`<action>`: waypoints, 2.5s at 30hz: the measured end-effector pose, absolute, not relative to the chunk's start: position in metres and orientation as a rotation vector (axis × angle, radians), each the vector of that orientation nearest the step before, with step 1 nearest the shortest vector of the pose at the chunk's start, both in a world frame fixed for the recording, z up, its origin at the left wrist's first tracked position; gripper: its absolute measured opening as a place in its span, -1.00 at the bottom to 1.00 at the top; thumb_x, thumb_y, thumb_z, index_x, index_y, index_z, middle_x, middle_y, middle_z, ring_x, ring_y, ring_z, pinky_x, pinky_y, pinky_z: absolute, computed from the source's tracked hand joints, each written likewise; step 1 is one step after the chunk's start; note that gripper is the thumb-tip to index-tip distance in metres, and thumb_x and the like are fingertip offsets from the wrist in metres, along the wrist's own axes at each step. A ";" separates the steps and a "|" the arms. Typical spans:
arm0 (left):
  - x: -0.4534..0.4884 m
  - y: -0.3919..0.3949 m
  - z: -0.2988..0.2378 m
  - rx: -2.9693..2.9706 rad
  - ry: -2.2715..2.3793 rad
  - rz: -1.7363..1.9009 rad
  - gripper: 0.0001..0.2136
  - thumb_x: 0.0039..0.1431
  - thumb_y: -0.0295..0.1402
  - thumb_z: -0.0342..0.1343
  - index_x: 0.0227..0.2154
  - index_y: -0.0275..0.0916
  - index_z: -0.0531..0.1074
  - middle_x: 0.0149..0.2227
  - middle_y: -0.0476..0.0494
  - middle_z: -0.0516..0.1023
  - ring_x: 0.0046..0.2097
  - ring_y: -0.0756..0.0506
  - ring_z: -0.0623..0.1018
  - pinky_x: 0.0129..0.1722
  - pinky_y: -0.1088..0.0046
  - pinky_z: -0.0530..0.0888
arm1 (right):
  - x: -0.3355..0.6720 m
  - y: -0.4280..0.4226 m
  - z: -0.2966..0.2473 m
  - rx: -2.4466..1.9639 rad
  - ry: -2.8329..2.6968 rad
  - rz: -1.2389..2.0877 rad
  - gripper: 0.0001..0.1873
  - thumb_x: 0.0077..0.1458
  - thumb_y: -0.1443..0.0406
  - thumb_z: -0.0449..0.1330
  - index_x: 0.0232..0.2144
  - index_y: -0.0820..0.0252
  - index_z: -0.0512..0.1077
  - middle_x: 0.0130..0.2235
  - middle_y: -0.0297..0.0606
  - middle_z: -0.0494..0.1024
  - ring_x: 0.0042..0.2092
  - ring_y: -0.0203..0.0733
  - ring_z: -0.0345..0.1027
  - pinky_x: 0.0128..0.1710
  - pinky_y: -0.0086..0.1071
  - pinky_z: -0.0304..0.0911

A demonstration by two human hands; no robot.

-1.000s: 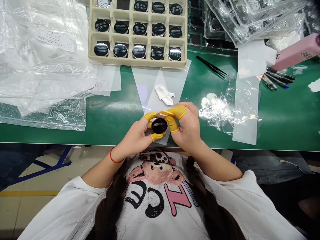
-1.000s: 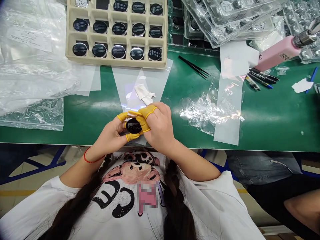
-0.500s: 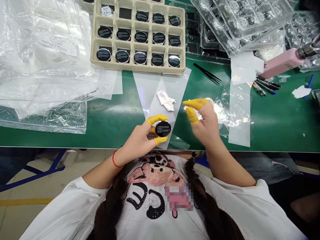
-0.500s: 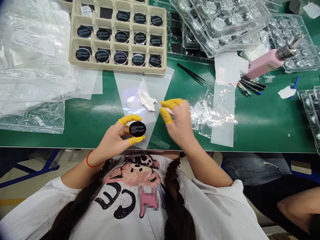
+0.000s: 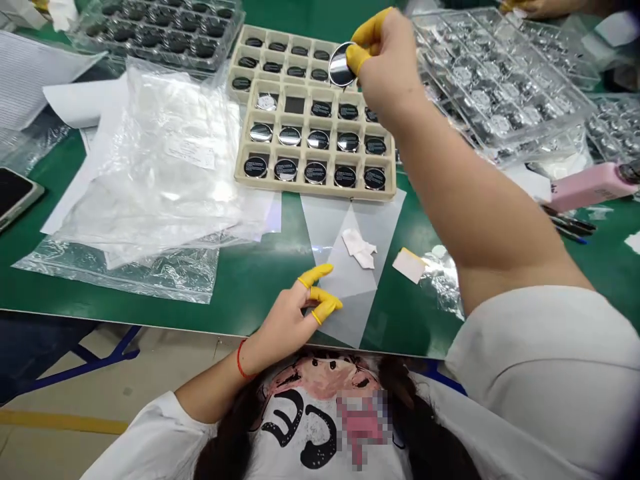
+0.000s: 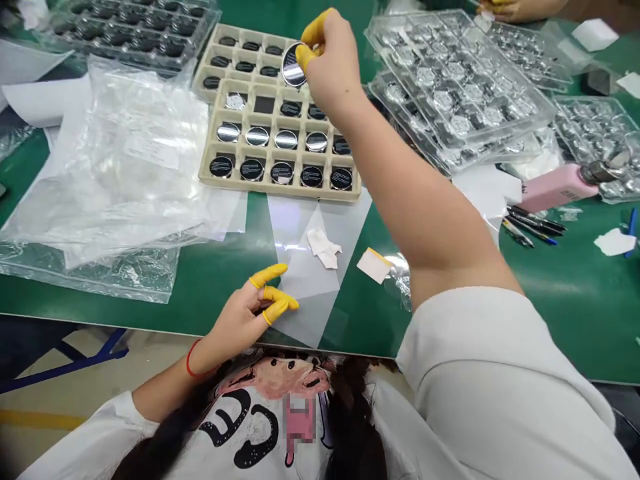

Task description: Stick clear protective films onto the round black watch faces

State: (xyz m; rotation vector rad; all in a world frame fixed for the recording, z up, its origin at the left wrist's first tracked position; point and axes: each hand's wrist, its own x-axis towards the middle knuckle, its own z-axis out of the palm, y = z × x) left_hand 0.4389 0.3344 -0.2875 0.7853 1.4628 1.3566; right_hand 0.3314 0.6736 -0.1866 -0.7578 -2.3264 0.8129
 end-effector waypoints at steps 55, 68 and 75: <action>0.468 0.355 -0.291 0.835 1.490 1.500 -0.36 0.19 -0.25 0.32 0.29 -0.18 0.23 0.12 -0.27 0.57 0.04 -0.15 0.65 0.11 0.23 0.60 | 0.577 0.522 -0.258 -0.226 -2.617 1.153 -0.87 0.23 0.34 0.16 -0.29 0.14 0.54 -0.22 -0.17 0.57 -0.16 -0.13 0.39 -0.11 -0.22 0.33; 0.468 0.354 -0.298 0.961 1.734 1.455 -0.42 0.04 -0.49 0.24 0.16 -0.24 0.31 0.01 -0.21 0.64 -0.07 -0.12 0.67 -0.04 0.35 0.62 | 0.579 0.504 -0.261 -0.030 -2.767 0.691 -0.72 0.36 0.12 0.10 -0.22 0.22 0.44 -0.23 -0.08 0.58 -0.19 -0.05 0.34 -0.18 -0.19 0.19; 0.472 0.355 -0.284 1.042 1.694 1.408 -0.46 0.13 -0.33 0.30 0.18 -0.18 0.35 0.13 -0.24 0.59 0.07 -0.20 0.63 0.07 0.25 0.59 | 0.582 0.499 -0.246 0.081 -2.584 0.531 -0.84 0.36 0.29 0.08 -0.31 0.10 0.38 -0.34 -0.23 0.54 -0.27 -0.13 0.34 -0.28 -0.23 0.24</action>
